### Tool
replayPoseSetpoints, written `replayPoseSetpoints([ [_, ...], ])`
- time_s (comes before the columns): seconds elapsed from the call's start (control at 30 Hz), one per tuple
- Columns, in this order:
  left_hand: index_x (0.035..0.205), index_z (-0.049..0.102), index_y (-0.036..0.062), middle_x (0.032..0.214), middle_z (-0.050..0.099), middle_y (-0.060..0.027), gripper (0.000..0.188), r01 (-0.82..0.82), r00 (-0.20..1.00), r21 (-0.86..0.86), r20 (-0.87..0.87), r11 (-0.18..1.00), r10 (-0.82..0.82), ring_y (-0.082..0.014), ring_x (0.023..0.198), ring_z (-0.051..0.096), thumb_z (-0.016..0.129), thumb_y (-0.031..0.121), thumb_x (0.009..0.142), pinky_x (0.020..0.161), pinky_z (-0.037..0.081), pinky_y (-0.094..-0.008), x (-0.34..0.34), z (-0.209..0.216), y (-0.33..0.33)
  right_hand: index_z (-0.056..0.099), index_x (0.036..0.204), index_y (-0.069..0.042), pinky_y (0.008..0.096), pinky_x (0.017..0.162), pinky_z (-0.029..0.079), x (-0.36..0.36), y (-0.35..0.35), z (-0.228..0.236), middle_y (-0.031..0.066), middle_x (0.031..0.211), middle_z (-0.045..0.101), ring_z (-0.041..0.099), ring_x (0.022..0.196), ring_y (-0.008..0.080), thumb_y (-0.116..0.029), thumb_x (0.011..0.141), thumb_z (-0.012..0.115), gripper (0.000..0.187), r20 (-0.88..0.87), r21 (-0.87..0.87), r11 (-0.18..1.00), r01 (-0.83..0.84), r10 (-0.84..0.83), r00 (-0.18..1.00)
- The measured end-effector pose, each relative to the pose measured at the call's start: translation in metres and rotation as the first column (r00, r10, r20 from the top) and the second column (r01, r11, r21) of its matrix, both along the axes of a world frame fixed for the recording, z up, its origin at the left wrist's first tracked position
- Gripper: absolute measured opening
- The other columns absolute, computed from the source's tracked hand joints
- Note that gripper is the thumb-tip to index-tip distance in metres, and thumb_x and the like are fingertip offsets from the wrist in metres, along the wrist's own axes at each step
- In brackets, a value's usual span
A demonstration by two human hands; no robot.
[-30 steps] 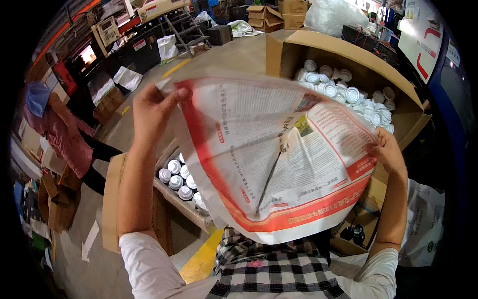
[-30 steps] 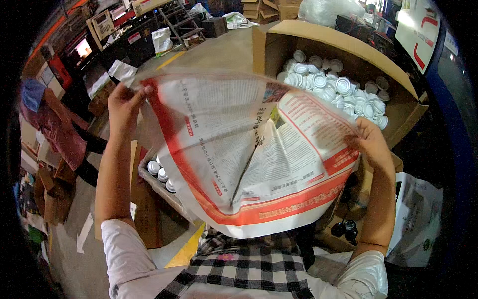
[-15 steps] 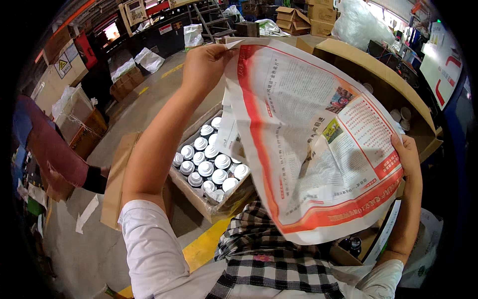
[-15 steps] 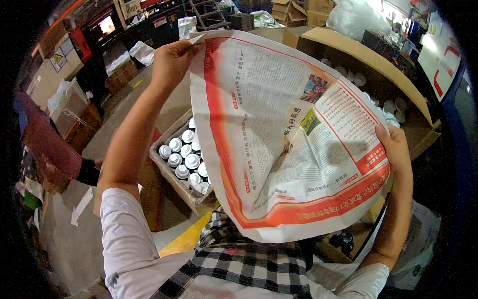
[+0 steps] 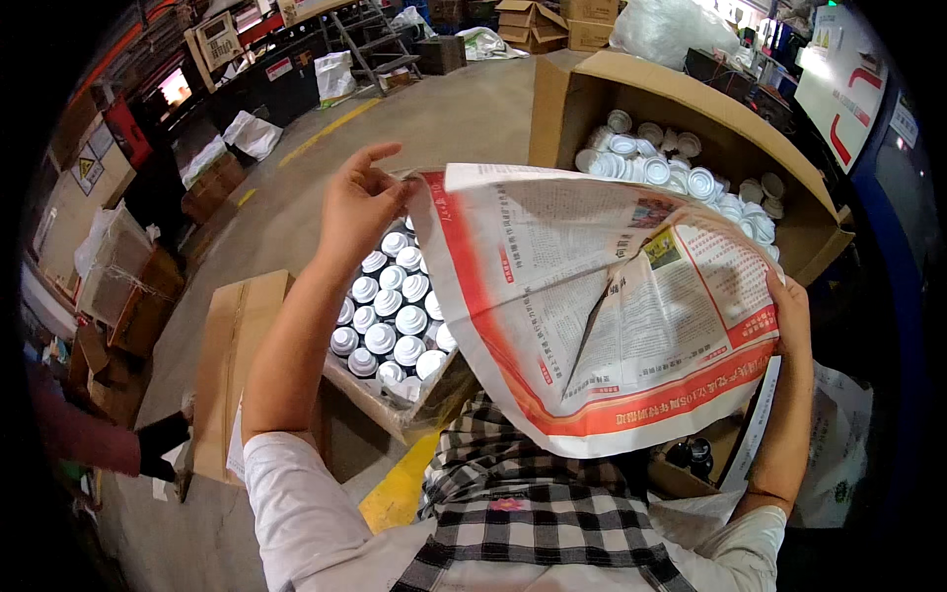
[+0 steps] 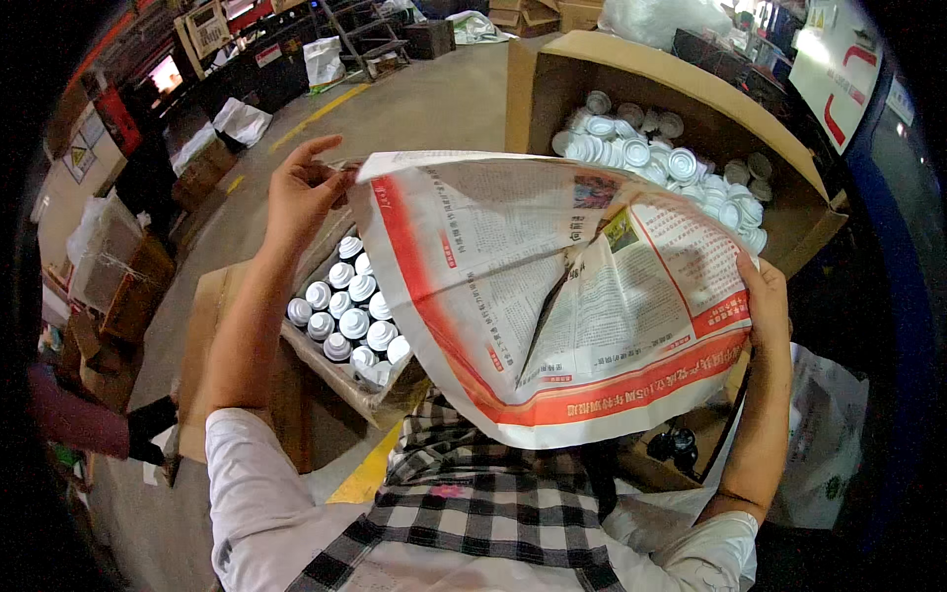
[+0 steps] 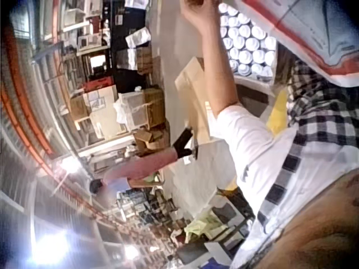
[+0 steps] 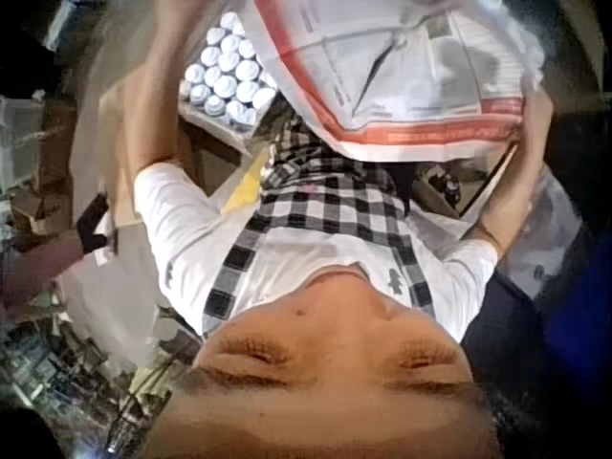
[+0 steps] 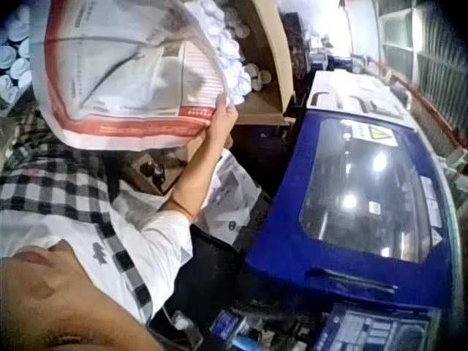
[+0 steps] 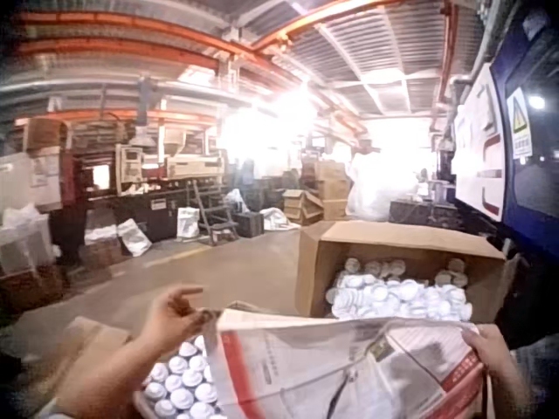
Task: The person sits on the floor and assembles coffee capsules by pairing black and white plastic parts. They repeatedly pick up a black base and a white top, press them together, and place the finished units into a tray lined with newspaper.
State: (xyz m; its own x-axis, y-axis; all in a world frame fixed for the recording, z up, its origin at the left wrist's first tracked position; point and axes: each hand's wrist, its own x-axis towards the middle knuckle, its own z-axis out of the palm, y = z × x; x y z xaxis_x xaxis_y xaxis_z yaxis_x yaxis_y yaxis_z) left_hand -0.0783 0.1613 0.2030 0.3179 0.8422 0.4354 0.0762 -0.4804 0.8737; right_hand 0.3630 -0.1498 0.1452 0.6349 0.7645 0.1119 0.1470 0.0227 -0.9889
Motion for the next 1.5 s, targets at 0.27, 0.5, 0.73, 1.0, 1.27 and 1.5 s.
replayPoseSetpoints([
  [0.27, 0.077, 0.061, -0.0001, 0.064, 0.057, -0.0033, 0.01, -0.072, 0.994, -0.083, 0.075, 0.994, 0.078, -0.0097, 0.054, 0.051, 0.065, 0.009, 0.078, 0.049, 0.04, -0.0224, -0.065, -0.043, 0.028, 0.058, 0.098, 0.005, 0.0321, 0.064, 0.051, 0.027, -0.038, -0.057, 0.0131, 0.091, 0.064, 0.063, 0.072, 0.0199, -0.021, 0.085, 0.055, 0.029, -0.34, -0.002, 0.969, 0.248, -0.234, 0.911],
  [0.5, 0.078, 0.058, 0.006, 0.072, 0.057, 0.0001, 0.01, -0.207, 0.937, -0.293, 0.214, 0.933, 0.275, -0.0075, 0.06, 0.051, 0.066, 0.012, 0.078, 0.053, 0.039, -0.0202, -0.156, -0.176, -0.042, 0.059, 0.095, 0.004, 0.0338, 0.064, 0.05, 0.019, -0.133, -0.149, 0.0129, 0.088, 0.063, 0.062, 0.071, 0.0213, -0.022, 0.085, 0.053, 0.028, -0.49, -0.221, 0.937, 0.271, -0.347, 0.799],
  [0.73, 0.09, 0.055, 0.0053, 0.082, 0.058, -0.0004, 0.01, -0.082, 0.919, -0.592, 0.267, 0.801, 0.291, -0.0074, 0.072, 0.053, 0.06, 0.006, 0.081, 0.065, 0.043, -0.0208, -0.168, -0.255, -0.126, 0.06, 0.096, 0.002, 0.0281, 0.063, 0.049, -0.005, -0.157, -0.171, 0.0115, 0.09, 0.063, 0.062, 0.073, 0.0173, -0.014, 0.086, 0.054, 0.019, -0.522, -0.204, 0.949, 0.239, -0.312, 0.794],
  [1.0, 0.093, 0.059, 0.0071, 0.09, 0.06, -0.0087, 0.05, 0.15, 0.866, -0.639, 0.453, 0.755, 0.212, -0.0214, 0.086, 0.058, 0.039, 0.053, 0.088, 0.073, 0.047, -0.0375, -0.194, -0.207, -0.105, 0.043, 0.124, 0.002, 0.0325, 0.082, 0.044, 0.009, -0.123, -0.154, 0.0127, 0.107, 0.059, 0.054, 0.098, 0.0229, -0.007, 0.079, 0.059, 0.049, 0.132, -0.356, 0.934, -0.017, 0.069, 0.989],
  [1.27, 0.084, 0.054, 0.0058, 0.074, 0.054, -0.0017, 0.025, 0.01, 0.976, -0.466, 0.195, 0.885, 0.092, -0.0089, 0.065, 0.05, 0.073, 0.01, 0.068, 0.055, 0.041, -0.0222, -0.113, -0.163, -0.065, 0.043, 0.124, 0.002, 0.0331, 0.085, 0.043, -0.138, 0.068, -0.093, 0.0115, 0.114, 0.055, 0.053, 0.102, 0.0231, -0.013, 0.078, 0.062, 0.053, 0.436, -0.4, 0.839, -0.369, 0.528, 0.729],
  [1.5, 0.088, 0.052, 0.0044, 0.078, 0.056, -0.0027, 0.021, 0.255, 0.864, -0.278, 0.496, 0.926, -0.089, -0.0098, 0.069, 0.055, 0.062, -0.002, 0.071, 0.062, 0.046, -0.023, -0.12, -0.104, -0.095, 0.043, 0.124, 0.002, 0.0329, 0.085, 0.043, -0.234, 0.125, -0.089, 0.0115, 0.114, 0.055, 0.053, 0.102, 0.0229, -0.013, 0.078, 0.061, 0.051, 0.38, -0.395, 0.64, -0.659, 0.767, 0.517],
])
